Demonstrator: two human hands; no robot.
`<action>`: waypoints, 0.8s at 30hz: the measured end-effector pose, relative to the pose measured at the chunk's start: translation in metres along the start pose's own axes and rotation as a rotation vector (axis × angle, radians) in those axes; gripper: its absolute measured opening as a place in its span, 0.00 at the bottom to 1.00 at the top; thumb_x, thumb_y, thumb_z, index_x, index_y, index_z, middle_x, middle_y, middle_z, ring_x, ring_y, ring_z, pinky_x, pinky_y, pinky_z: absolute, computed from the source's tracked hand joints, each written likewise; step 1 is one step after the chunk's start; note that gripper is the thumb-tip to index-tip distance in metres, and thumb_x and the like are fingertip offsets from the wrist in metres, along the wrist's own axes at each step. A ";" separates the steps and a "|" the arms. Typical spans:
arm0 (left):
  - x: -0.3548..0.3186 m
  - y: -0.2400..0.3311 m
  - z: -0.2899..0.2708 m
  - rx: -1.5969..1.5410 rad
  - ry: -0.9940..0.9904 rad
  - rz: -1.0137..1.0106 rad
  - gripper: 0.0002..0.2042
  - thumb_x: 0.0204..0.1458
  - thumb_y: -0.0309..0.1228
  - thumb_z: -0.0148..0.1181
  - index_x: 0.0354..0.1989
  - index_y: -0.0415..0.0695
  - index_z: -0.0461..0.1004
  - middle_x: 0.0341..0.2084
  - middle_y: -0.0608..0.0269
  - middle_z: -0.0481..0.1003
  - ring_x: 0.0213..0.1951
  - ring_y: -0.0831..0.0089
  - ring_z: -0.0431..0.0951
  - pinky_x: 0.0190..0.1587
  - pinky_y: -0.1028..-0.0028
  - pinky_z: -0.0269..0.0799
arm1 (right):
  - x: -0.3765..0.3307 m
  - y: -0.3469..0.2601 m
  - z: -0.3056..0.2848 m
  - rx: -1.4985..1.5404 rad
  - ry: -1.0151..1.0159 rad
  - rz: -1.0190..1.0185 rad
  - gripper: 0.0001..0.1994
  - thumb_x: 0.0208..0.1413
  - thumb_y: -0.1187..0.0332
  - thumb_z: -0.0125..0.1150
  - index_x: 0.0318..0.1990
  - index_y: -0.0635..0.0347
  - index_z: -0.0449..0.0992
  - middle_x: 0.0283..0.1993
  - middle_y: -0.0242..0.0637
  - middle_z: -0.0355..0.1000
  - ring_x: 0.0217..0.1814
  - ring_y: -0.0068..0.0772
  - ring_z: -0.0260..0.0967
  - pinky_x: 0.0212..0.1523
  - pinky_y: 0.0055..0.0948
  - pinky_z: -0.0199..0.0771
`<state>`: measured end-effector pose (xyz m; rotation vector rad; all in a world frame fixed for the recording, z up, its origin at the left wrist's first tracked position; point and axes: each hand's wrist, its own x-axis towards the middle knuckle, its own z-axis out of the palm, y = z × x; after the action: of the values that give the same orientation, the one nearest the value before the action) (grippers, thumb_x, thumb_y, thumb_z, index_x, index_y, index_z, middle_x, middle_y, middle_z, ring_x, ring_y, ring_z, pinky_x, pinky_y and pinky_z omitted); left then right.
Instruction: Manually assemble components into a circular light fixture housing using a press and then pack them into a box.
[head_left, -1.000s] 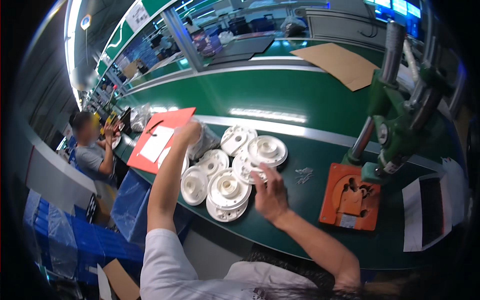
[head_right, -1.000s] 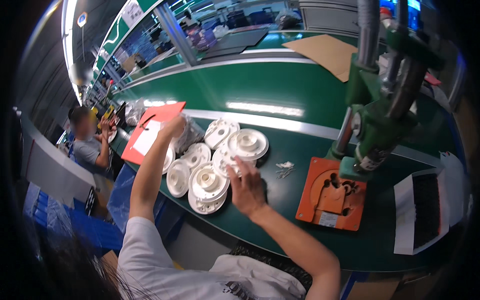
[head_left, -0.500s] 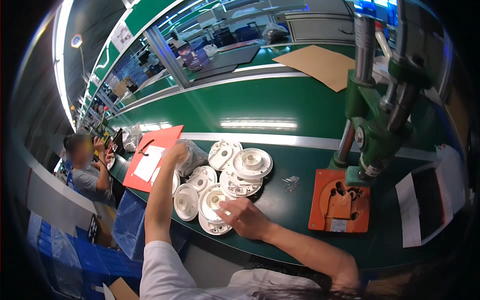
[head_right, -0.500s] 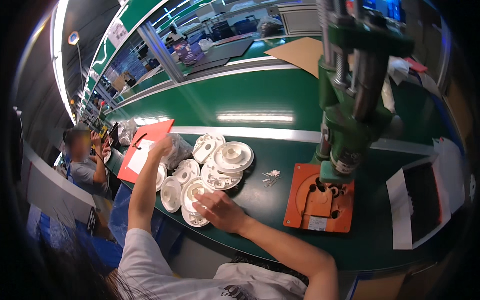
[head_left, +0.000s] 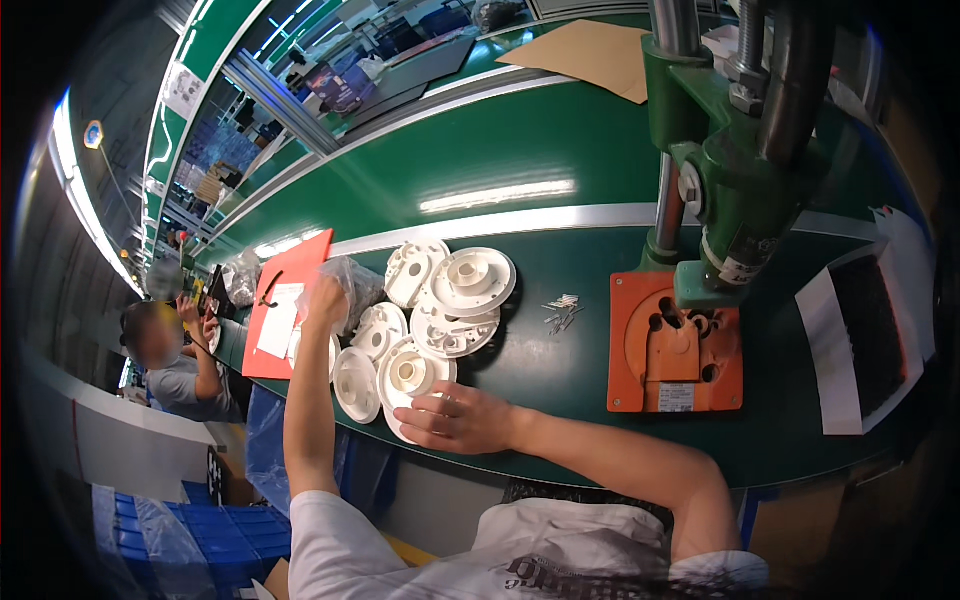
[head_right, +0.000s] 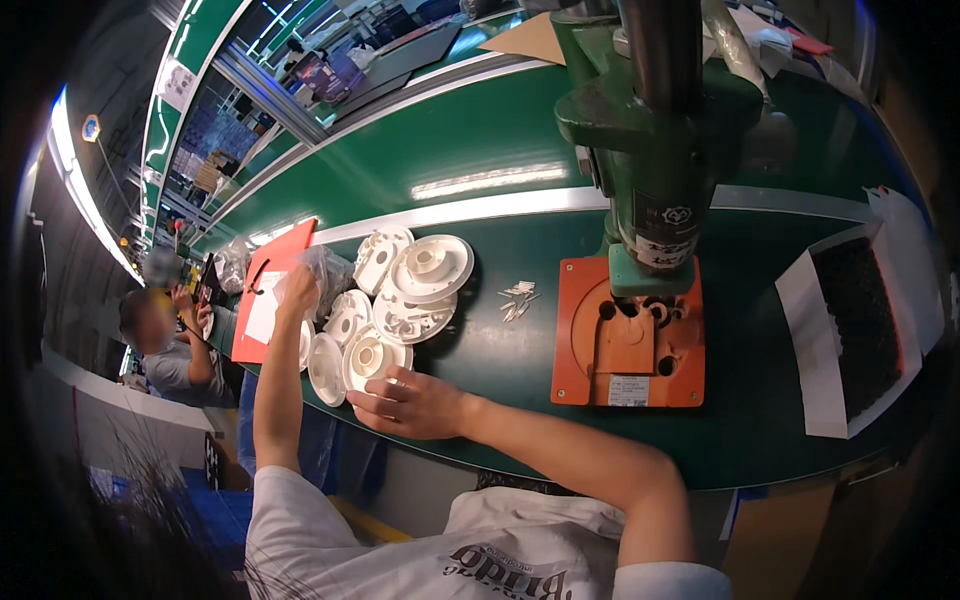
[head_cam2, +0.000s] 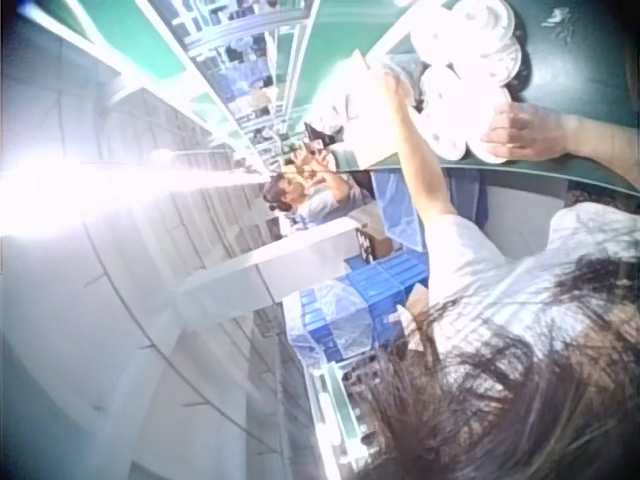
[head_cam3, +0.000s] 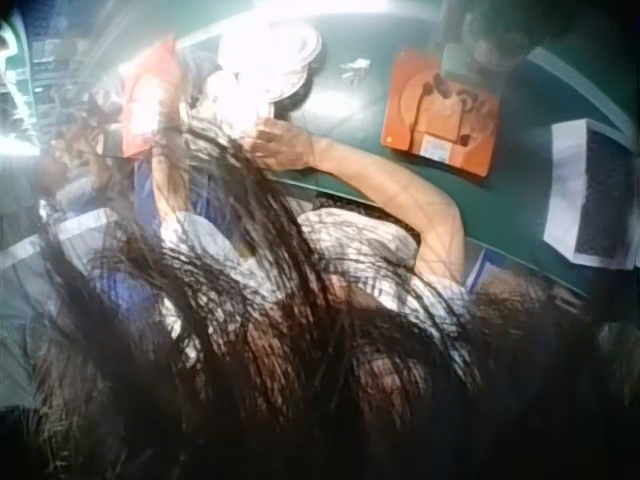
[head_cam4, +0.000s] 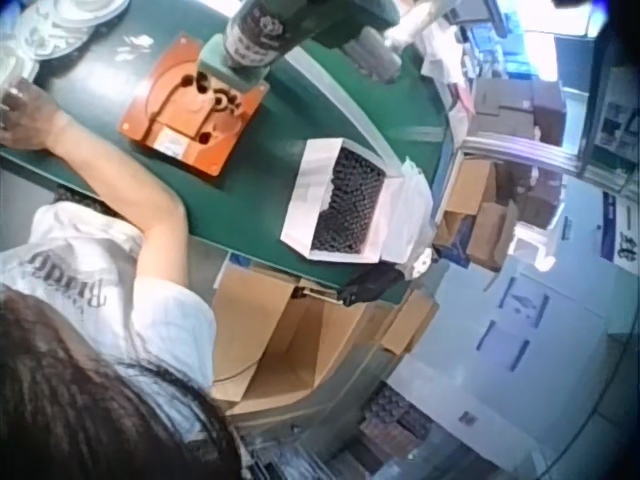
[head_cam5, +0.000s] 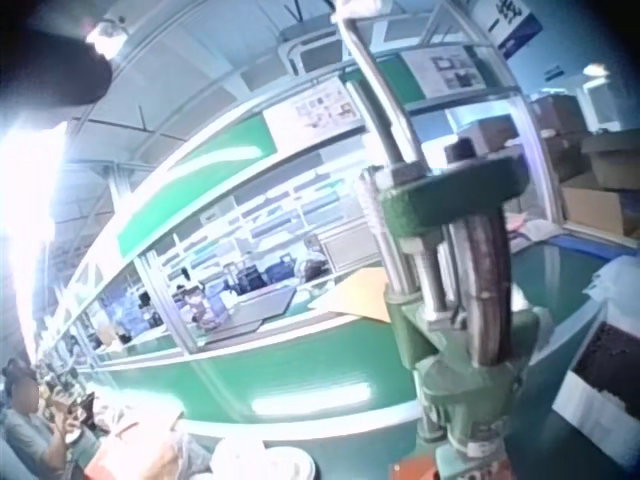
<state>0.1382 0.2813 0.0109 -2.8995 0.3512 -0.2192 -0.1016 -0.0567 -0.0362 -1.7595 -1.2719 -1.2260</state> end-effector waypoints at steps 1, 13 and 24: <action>0.001 0.007 -0.001 -0.019 0.032 -0.017 0.05 0.49 0.24 0.57 0.30 0.35 0.76 0.28 0.36 0.75 0.39 0.41 0.77 0.42 0.51 0.72 | -0.002 0.000 0.000 -0.003 -0.001 0.009 0.19 0.53 0.68 0.58 0.54 0.52 0.71 0.63 0.32 0.65 0.59 0.31 0.63 0.59 0.34 0.66; -0.018 0.044 -0.020 -0.194 0.371 -0.206 0.20 0.59 0.46 0.53 0.28 0.39 0.79 0.26 0.42 0.77 0.33 0.43 0.78 0.39 0.52 0.73 | -0.004 0.004 -0.001 0.062 -0.096 0.010 0.22 0.53 0.67 0.57 0.58 0.52 0.67 0.62 0.34 0.65 0.53 0.29 0.67 0.52 0.31 0.69; 0.011 -0.005 -0.026 -0.459 0.364 -0.419 0.21 0.59 0.45 0.52 0.30 0.38 0.79 0.23 0.48 0.79 0.29 0.53 0.81 0.38 0.58 0.74 | 0.004 0.007 -0.006 0.116 -0.022 -0.181 0.06 0.50 0.68 0.59 0.36 0.56 0.73 0.37 0.31 0.71 0.39 0.26 0.71 0.37 0.25 0.70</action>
<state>0.1456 0.2783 0.0387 -3.3500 -0.1920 -0.8401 -0.0964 -0.0630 -0.0306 -1.6074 -1.5112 -1.2076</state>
